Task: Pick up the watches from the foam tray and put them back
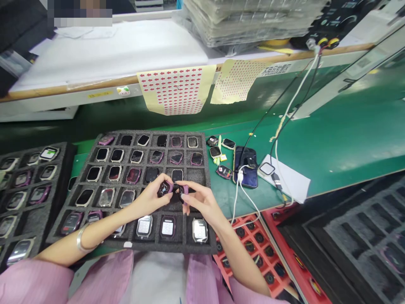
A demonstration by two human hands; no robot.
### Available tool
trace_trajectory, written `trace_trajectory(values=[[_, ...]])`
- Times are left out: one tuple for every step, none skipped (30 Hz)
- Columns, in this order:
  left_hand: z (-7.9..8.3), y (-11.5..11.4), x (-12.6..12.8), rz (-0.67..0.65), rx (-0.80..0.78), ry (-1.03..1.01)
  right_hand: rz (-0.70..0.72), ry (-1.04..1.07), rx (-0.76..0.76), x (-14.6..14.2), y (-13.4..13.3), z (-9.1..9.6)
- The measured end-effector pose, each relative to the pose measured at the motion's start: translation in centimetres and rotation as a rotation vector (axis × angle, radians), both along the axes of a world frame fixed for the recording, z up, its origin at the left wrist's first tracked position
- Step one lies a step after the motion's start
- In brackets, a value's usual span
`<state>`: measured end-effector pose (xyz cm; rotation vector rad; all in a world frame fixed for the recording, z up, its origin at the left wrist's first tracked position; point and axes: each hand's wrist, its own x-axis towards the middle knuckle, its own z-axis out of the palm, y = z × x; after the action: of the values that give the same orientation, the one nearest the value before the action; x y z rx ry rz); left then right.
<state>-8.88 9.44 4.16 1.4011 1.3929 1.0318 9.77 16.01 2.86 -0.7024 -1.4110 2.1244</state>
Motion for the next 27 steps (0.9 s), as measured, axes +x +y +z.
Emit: trace_trajectory(values=[[-0.02, -0.02, 0.03, -0.012, 0.002, 0.0, 0.003, -0.003, 0.002, 0.03, 0.0, -0.06], [-0.05, -0.04, 0.07, -0.019, 0.002, 0.001, 0.003, -0.006, 0.005, 0.06, -0.01, -0.1], [-0.06, -0.07, 0.1, -0.023, 0.003, 0.003, 0.005, -0.012, 0.008, 0.08, -0.03, -0.11], [-0.07, -0.09, 0.13, -0.023, 0.004, 0.003, 0.007, -0.019, 0.013, 0.09, -0.06, -0.09], [-0.06, -0.1, 0.16, -0.02, 0.006, 0.001, 0.011, -0.025, 0.017, 0.08, -0.1, -0.04], [-0.05, -0.12, 0.17, -0.016, 0.009, -0.003, 0.013, -0.03, 0.02, 0.07, -0.14, 0.04], [-0.03, -0.13, 0.18, -0.013, 0.008, -0.007, 0.012, -0.033, 0.022, 0.04, -0.17, 0.14], [0.0, -0.14, 0.17, -0.012, 0.004, -0.01, 0.009, -0.036, 0.023, 0.02, -0.2, 0.24], [0.04, -0.14, 0.15, -0.014, -0.002, -0.011, 0.002, -0.039, 0.025, -0.02, -0.23, 0.34], [0.07, -0.14, 0.13, -0.016, -0.008, -0.011, -0.004, -0.044, 0.027, -0.04, -0.25, 0.43], [0.09, -0.15, 0.1, -0.02, -0.014, -0.009, -0.008, -0.049, 0.03, -0.07, -0.27, 0.49], [0.1, -0.15, 0.08, -0.026, -0.015, -0.006, -0.009, -0.053, 0.033, -0.08, -0.28, 0.53], [0.09, -0.15, 0.07, -0.03, -0.013, -0.004, -0.005, -0.055, 0.035, -0.1, -0.28, 0.55], [0.08, -0.15, 0.06, -0.033, -0.006, -0.003, -0.002, -0.055, 0.037, -0.1, -0.28, 0.53], [0.06, -0.15, 0.06, -0.037, -0.001, -0.002, 0.0, -0.052, 0.039, -0.1, -0.27, 0.5], [0.04, -0.16, 0.07, -0.042, 0.004, -0.001, 0.0, -0.048, 0.041, -0.1, -0.25, 0.45], [0.04, -0.18, 0.07, -0.048, 0.008, 0.001, -0.003, -0.044, 0.043, -0.1, -0.22, 0.4], [0.05, -0.2, 0.07, -0.053, 0.012, 0.003, -0.006, -0.042, 0.045, -0.1, -0.19, 0.35], [0.08, -0.22, 0.06, -0.055, 0.016, 0.005, -0.005, -0.037, 0.047, -0.1, -0.16, 0.32], [0.12, -0.25, 0.05, -0.057, 0.019, 0.004, -0.002, -0.033, 0.049, -0.1, -0.13, 0.3], [0.16, -0.28, 0.03, -0.056, 0.021, 0.001, 0.001, -0.032, 0.051, -0.09, -0.11, 0.29], [0.2, -0.31, 0.0, -0.052, 0.024, -0.004, 0.002, -0.035, 0.053, -0.09, -0.1, 0.31], [0.23, -0.34, -0.02, -0.051, 0.027, -0.008, 0.0, -0.04, 0.055, -0.09, -0.11, 0.34], [0.26, -0.36, -0.05, -0.051, 0.029, -0.011, -0.006, -0.046, 0.056, -0.09, -0.13, 0.39], [0.27, -0.38, -0.09, -0.052, 0.033, -0.01, -0.014, -0.054, 0.056, -0.1, -0.16, 0.43], [0.28, -0.39, -0.12, -0.052, 0.036, -0.008, -0.021, -0.062, 0.055, -0.11, -0.2, 0.48], [0.27, -0.39, -0.14, -0.05, 0.037, -0.005, -0.024, -0.065, 0.054, -0.12, -0.23, 0.52]])
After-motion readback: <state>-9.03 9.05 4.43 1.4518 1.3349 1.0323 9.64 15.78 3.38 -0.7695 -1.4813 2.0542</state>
